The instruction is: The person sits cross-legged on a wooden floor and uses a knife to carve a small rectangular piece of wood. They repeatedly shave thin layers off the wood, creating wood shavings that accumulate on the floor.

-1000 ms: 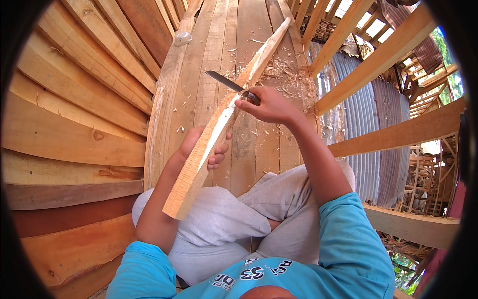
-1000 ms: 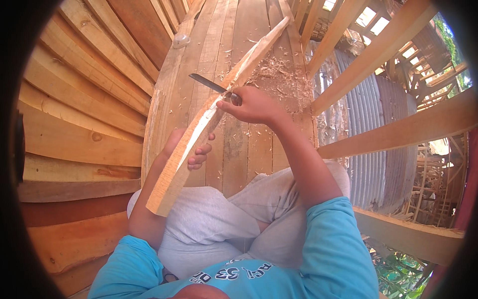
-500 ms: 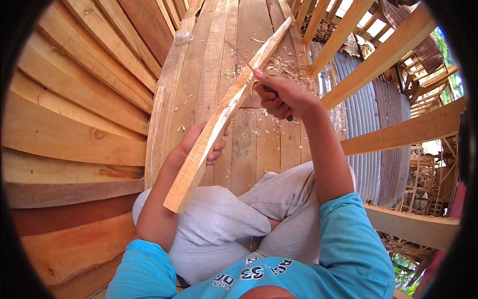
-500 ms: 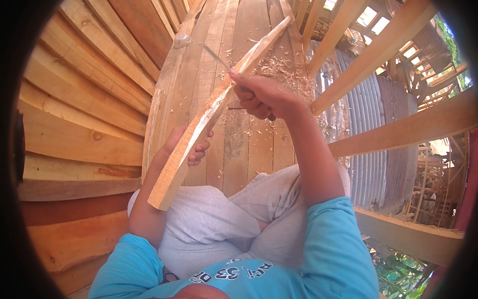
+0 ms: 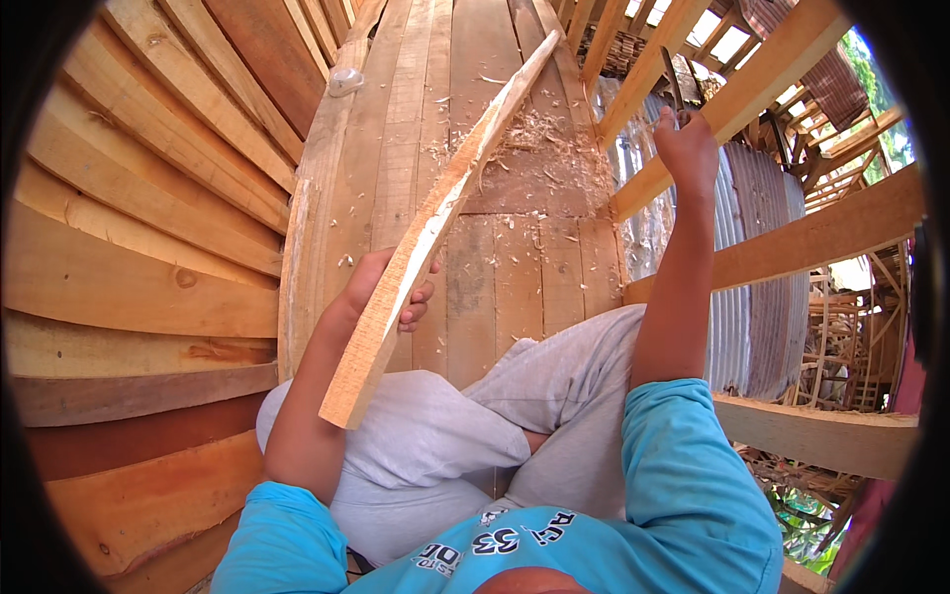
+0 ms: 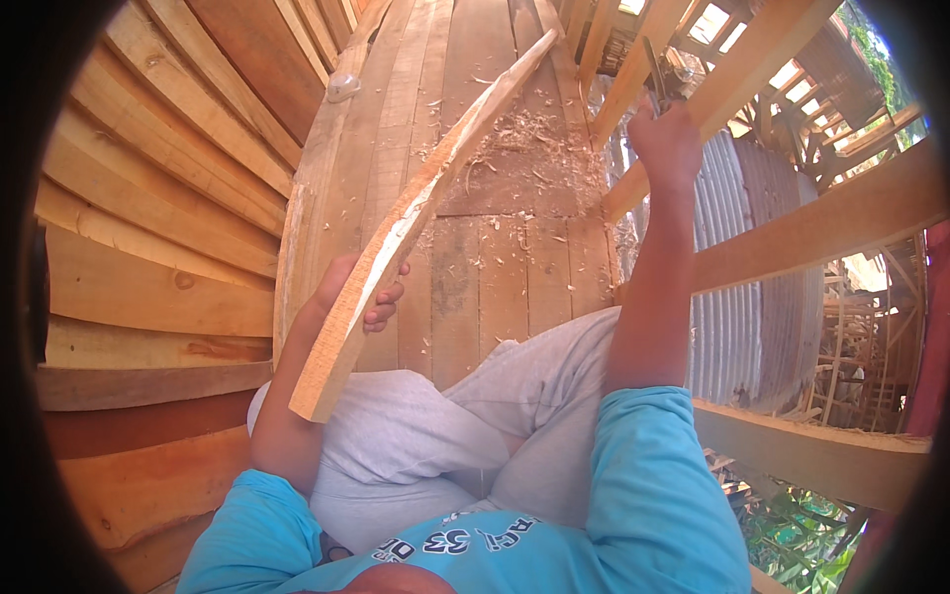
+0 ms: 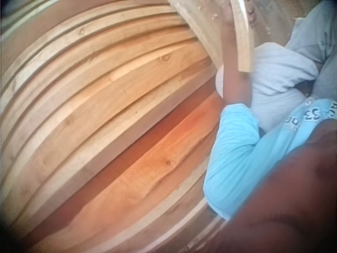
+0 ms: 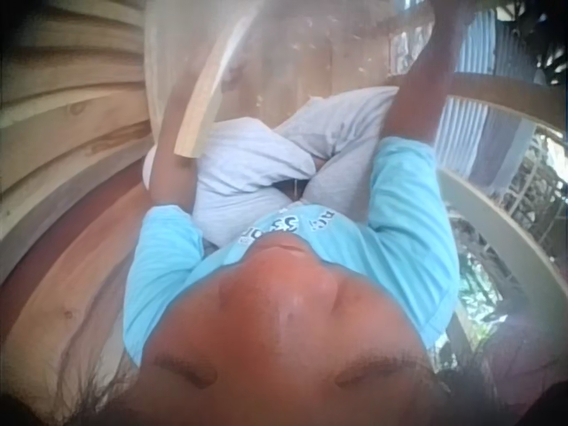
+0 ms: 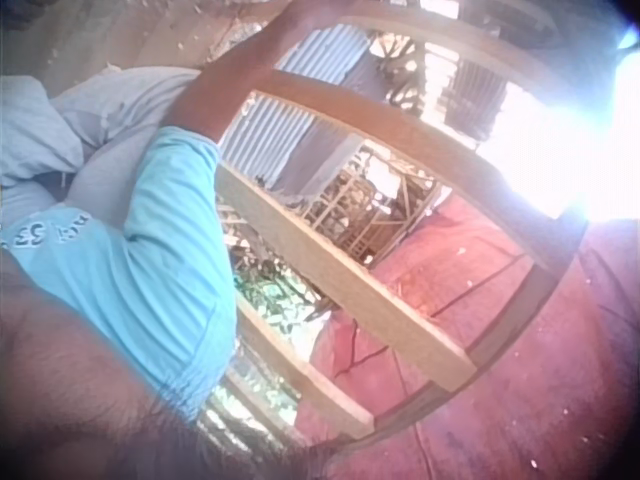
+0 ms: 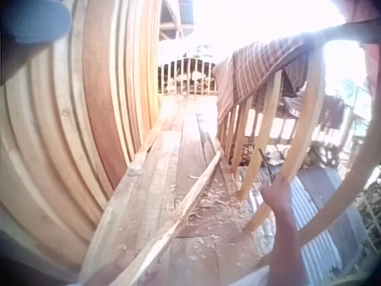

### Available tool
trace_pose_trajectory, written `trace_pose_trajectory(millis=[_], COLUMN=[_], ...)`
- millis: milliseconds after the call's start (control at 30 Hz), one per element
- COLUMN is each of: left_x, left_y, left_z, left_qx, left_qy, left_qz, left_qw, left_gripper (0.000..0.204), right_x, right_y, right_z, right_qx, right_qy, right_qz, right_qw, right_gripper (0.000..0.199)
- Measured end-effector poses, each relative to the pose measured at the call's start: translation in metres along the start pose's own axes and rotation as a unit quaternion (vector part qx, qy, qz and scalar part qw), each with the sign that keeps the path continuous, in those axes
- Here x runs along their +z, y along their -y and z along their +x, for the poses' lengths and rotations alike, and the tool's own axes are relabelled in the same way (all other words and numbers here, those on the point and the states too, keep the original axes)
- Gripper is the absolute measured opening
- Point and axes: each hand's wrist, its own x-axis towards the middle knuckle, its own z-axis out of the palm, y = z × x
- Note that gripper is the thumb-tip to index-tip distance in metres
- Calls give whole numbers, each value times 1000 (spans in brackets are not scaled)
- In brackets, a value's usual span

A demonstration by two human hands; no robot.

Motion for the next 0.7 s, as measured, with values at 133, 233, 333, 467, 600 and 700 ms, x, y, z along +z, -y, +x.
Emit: trace_pose_trajectory(millis=[133, 233, 333, 467, 600, 700], left_x=[-3, -5, -5, -6, -5, -2], left_y=[1, 0, -1, 0, -2, -4], left_z=[3, 2, 5, 1, 0, -2], left_qx=[-5, -11, -8, 3, -1, -13], left_qy=[17, 32, 47, 55, 92, 121], left_qz=[-14, -36, -39, -55, -127, -206], left_qw=[1000, 999, 998, 997, 988, 971], left_gripper=[39, 41, 42, 42, 43, 45], right_x=[-5, 0, 4, 14, 26, 34], right_y=[-5, -9, 6, 73, 97, 104], right_z=[8, 4, -5, -64, -123, -157], right_qx=[11, -64, -110, -206, -302, -293], right_qy=[46, 22, 132, 334, 453, 415], right_qz=[1, 53, 153, 304, 316, 222], right_qw=[999, 996, 973, 868, 777, 832], right_gripper=[41, 37, 34, 27, 24, 35])
